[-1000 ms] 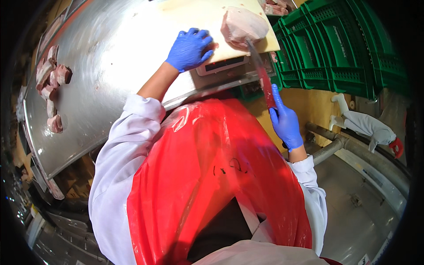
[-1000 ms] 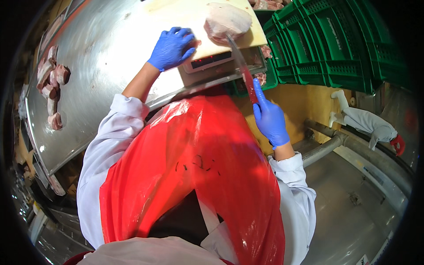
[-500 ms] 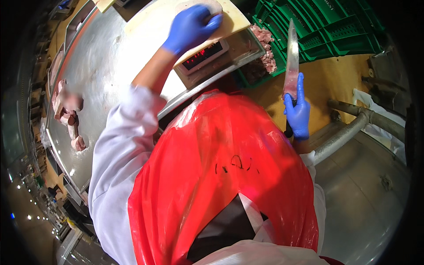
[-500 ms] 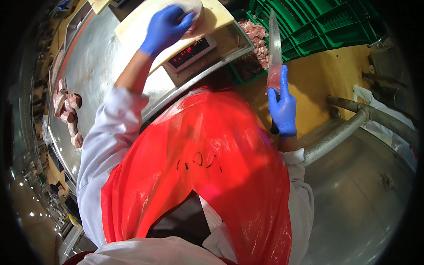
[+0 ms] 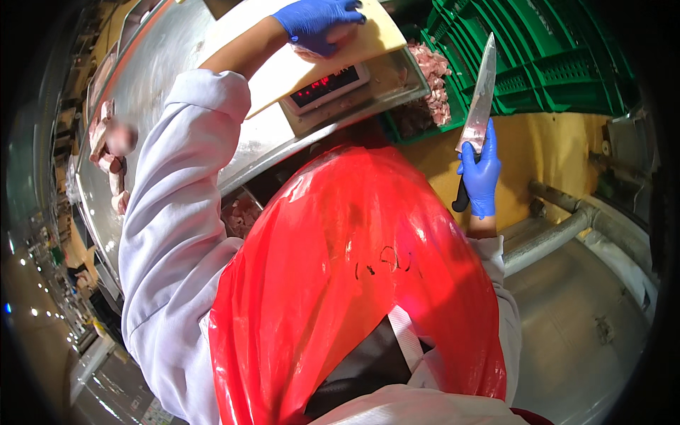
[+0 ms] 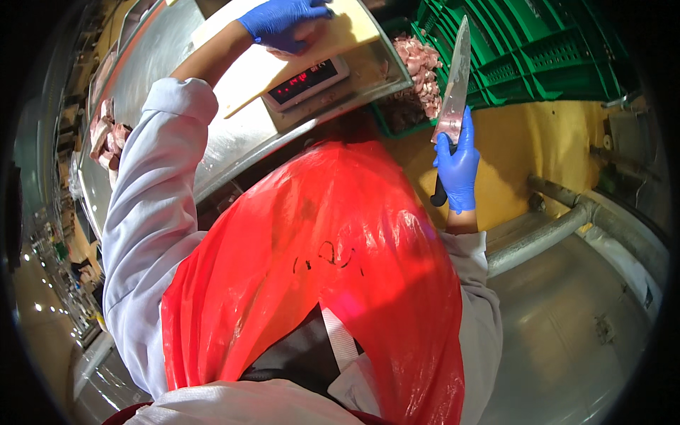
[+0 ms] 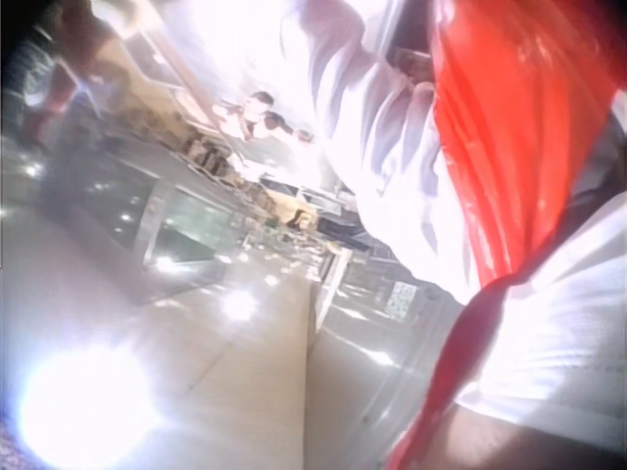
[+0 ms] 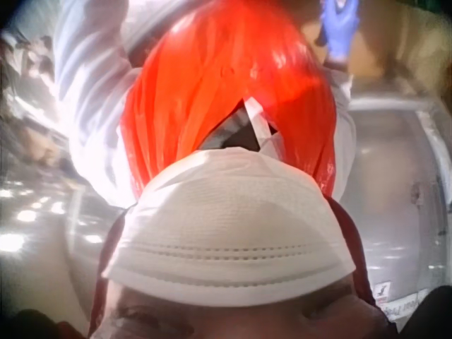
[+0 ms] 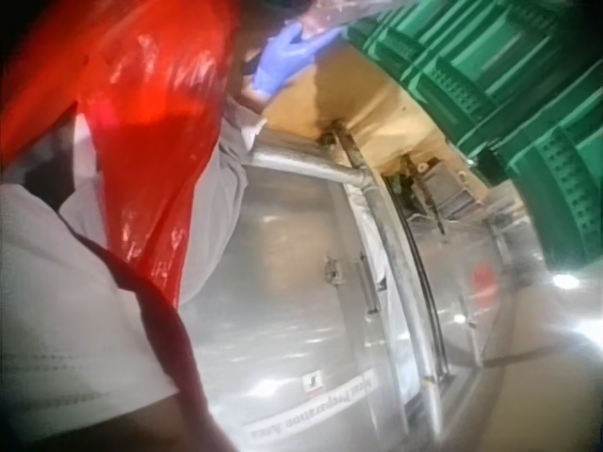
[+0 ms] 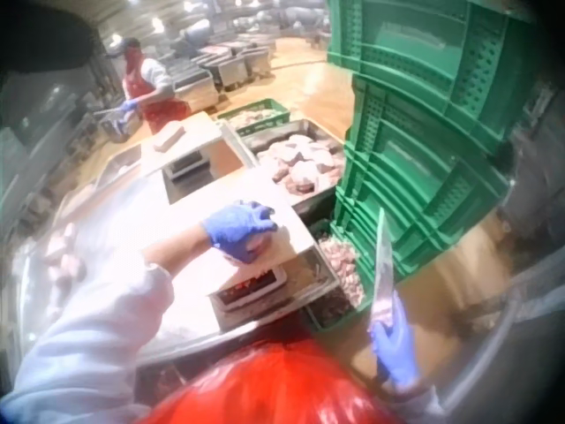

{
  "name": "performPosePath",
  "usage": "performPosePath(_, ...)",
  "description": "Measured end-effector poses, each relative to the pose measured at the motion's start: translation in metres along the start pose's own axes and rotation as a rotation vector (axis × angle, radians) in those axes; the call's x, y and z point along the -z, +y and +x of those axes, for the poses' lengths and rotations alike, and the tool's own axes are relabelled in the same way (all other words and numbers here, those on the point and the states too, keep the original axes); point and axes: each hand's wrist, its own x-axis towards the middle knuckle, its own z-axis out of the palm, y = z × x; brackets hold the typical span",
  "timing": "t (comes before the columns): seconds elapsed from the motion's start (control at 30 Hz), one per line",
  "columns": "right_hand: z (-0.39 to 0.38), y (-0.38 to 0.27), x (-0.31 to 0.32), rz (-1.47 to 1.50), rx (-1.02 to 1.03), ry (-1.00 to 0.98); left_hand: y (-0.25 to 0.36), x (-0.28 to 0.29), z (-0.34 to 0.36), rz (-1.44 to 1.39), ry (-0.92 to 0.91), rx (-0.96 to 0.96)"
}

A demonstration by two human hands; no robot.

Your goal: The person cuts large pieces of raw meat into smaller portions using a knife on a cutting board. The person places the cut pieces into a metal tray and continues processing additional meat pieces.

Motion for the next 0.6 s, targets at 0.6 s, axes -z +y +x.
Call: performPosePath(0.6, 0.176, -0.092, -0.159, -0.933, 1.149, -0.475, 0.077, -0.074, -0.21, -0.169, 1.302, 0.877)
